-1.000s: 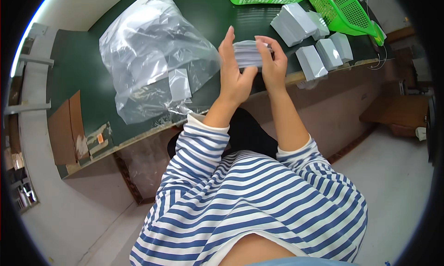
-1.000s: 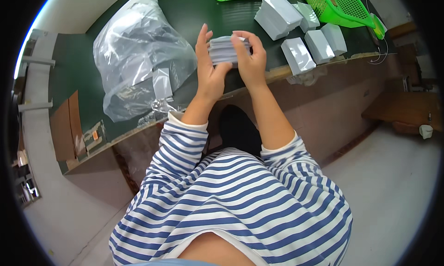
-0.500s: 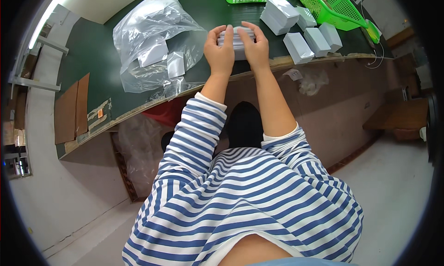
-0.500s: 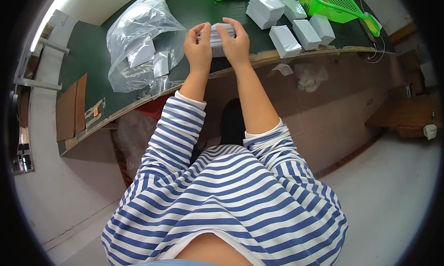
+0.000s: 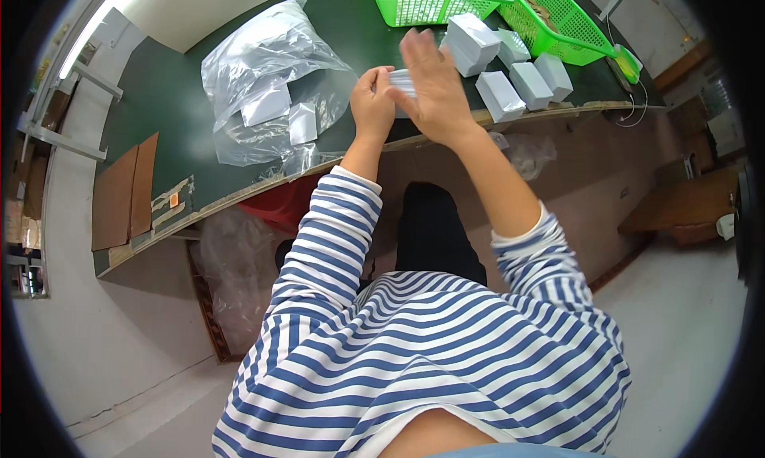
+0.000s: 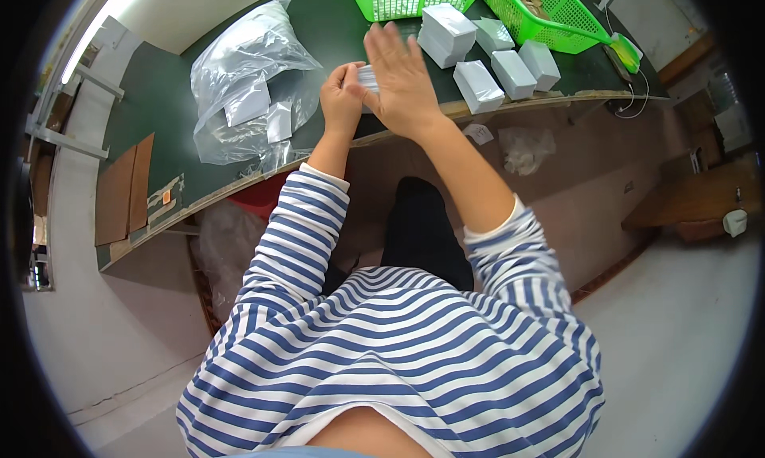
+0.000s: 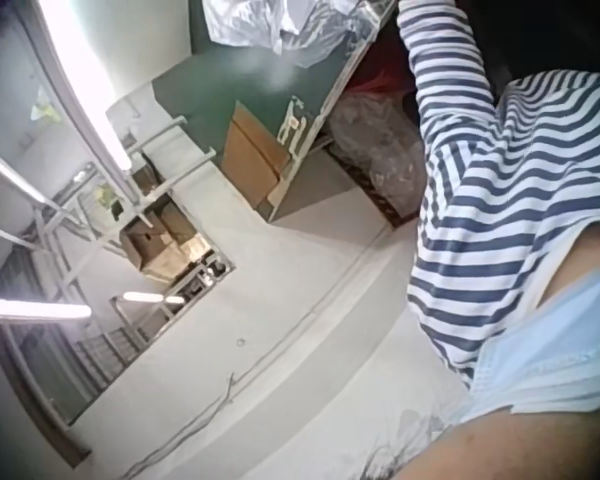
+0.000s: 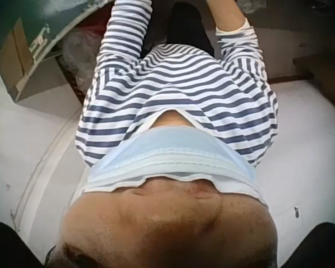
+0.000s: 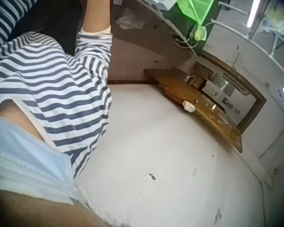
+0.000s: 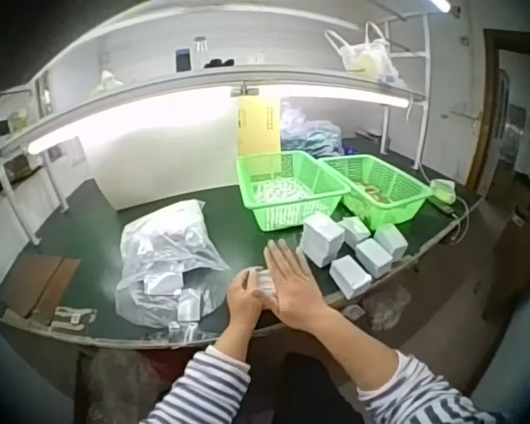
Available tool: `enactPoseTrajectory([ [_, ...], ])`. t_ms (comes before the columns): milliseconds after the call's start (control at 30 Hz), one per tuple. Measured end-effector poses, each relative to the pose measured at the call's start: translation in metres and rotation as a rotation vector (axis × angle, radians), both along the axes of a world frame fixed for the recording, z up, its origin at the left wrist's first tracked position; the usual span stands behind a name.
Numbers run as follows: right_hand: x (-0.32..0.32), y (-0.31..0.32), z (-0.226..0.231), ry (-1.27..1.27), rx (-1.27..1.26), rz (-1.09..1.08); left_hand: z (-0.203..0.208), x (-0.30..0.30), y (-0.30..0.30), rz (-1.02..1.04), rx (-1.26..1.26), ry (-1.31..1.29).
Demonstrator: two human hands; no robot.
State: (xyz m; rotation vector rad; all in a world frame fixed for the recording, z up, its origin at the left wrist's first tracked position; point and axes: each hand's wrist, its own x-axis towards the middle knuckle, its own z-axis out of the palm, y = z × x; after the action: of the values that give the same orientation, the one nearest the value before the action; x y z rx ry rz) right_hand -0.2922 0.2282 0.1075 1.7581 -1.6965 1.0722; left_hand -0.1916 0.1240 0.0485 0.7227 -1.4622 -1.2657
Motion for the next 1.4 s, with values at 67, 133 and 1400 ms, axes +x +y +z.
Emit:
enactPoseTrajectory([
  [67,-0.008,-0.002,-0.009,-0.002,0.591,0.022,0.002,0.003,0.003,-0.004,0.004,-0.01],
  [133,-0.012,-0.003,-0.006,0.092,0.468,0.011,0.002,0.004,0.002,0.019,-0.056,0.0],
  [1400,-0.026,-0.001,-0.009,0.104,0.549,0.249,0.001,0.009,0.005,0.033,-0.156,-0.092],
])
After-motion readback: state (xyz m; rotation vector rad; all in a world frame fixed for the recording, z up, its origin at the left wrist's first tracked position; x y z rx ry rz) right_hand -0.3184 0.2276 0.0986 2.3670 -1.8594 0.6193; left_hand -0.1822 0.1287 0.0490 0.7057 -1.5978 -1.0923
